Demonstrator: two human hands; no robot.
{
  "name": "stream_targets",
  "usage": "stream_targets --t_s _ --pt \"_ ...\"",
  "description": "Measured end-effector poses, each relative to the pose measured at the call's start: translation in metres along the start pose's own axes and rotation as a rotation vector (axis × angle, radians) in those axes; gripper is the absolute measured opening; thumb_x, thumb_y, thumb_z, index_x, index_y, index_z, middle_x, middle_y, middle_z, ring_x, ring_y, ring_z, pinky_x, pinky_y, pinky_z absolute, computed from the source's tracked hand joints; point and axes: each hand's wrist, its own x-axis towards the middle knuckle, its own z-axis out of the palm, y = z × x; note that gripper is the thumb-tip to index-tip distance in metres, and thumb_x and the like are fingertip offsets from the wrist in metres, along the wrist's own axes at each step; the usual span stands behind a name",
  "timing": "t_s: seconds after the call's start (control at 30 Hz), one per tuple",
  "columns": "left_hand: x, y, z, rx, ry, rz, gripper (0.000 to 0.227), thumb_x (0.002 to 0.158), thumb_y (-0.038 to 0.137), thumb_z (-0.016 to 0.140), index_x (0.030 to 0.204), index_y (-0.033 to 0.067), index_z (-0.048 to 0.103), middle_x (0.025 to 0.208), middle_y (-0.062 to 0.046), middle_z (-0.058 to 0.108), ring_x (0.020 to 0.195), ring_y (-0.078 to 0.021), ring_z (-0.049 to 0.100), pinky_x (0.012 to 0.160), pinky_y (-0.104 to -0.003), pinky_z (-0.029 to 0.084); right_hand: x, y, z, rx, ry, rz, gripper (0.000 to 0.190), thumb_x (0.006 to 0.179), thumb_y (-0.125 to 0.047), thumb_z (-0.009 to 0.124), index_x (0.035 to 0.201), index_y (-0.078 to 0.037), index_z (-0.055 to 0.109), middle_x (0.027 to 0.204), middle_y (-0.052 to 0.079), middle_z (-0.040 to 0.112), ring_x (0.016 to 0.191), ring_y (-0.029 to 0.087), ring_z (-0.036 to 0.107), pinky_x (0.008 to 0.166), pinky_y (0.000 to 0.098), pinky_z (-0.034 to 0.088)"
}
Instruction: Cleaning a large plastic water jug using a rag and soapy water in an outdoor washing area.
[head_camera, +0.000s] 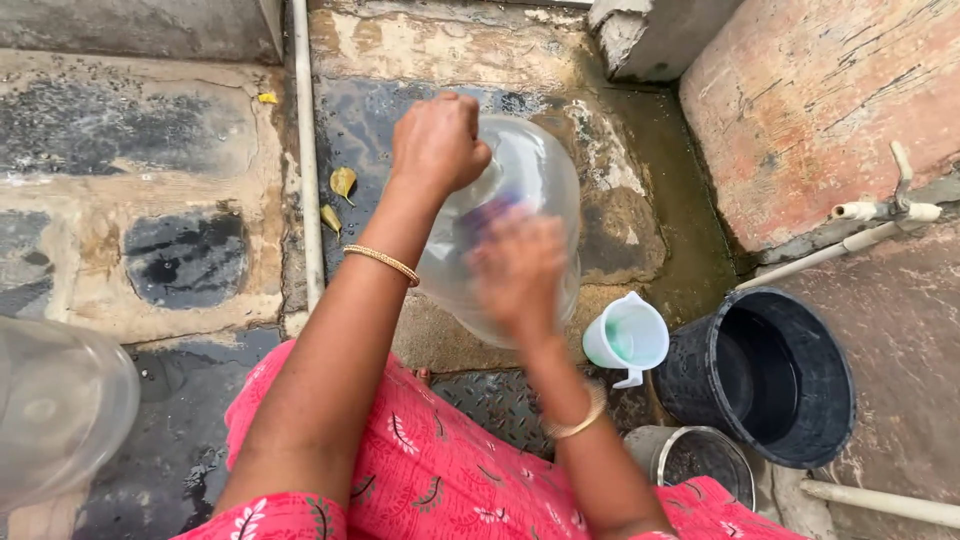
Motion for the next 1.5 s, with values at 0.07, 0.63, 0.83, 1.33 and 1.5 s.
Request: stream_targets --t_s 0.07,0.63,0.83,1.33,1.5 --pt "-0.003 -0.003 -0.003 -0.018 0.003 0.040 0.009 0.072 0.017 0.073 0.079 0.0122 0.070 0.095 -0.011 0.070 0.088 -0.0373 0.068 0.076 -0.050 0.056 0.014 0.048 -0.003 0.100 0.025 0.053 0.047 0.101 -0.037 0.059 0.141 -0.011 0.060 0.145 0.015 0.058 0.139 0.045 0.050 0.121 0.0583 0.036" --pt "0.003 -0.027 0.006 -0.068 -0.053 0.073 0.007 0.073 0.020 0.072 0.079 0.0168 0.072 0.090 -0.013 0.072 0.089 -0.0356 0.069 0.081 -0.046 0.055 -0.046 0.070 0.060 0.141 0.217 -0.002 0.066 0.120 -0.051 0.028 0.167 -0.008 0.009 0.178 0.011 0.008 0.170 0.034 0.004 0.137 0.0504 0.003" --pt "0.004 -0.048 -0.004 -0.054 0.104 0.015 0.010 0.066 0.019 0.075 0.072 0.0130 0.071 0.085 -0.014 0.072 0.081 -0.0373 0.069 0.072 -0.049 0.054 -0.062 0.005 0.065 0.356 0.150 0.270 0.086 0.111 -0.060 0.020 0.164 0.004 -0.003 0.174 0.025 -0.002 0.163 0.039 -0.002 0.134 0.0541 0.000" --pt "0.001 -0.084 -0.011 -0.039 0.074 0.007 0.013 0.067 0.024 0.078 0.076 0.0154 0.075 0.089 -0.013 0.075 0.084 -0.0368 0.070 0.074 -0.047 0.055 -0.096 0.094 0.151 0.398 0.008 0.708 0.079 0.107 -0.054 0.019 0.161 0.003 0.008 0.171 0.025 0.004 0.158 0.041 -0.005 0.128 0.0503 0.003" --pt "0.000 -0.072 -0.019 -0.030 -0.026 0.025 0.015 0.078 0.027 0.079 0.085 0.0141 0.075 0.092 -0.013 0.076 0.085 -0.0355 0.071 0.079 -0.045 0.055 -0.065 -0.012 0.075 0.559 0.143 0.372 0.089 0.109 -0.064 0.017 0.165 0.003 0.000 0.175 0.021 -0.006 0.163 0.036 -0.011 0.131 0.0481 -0.006"
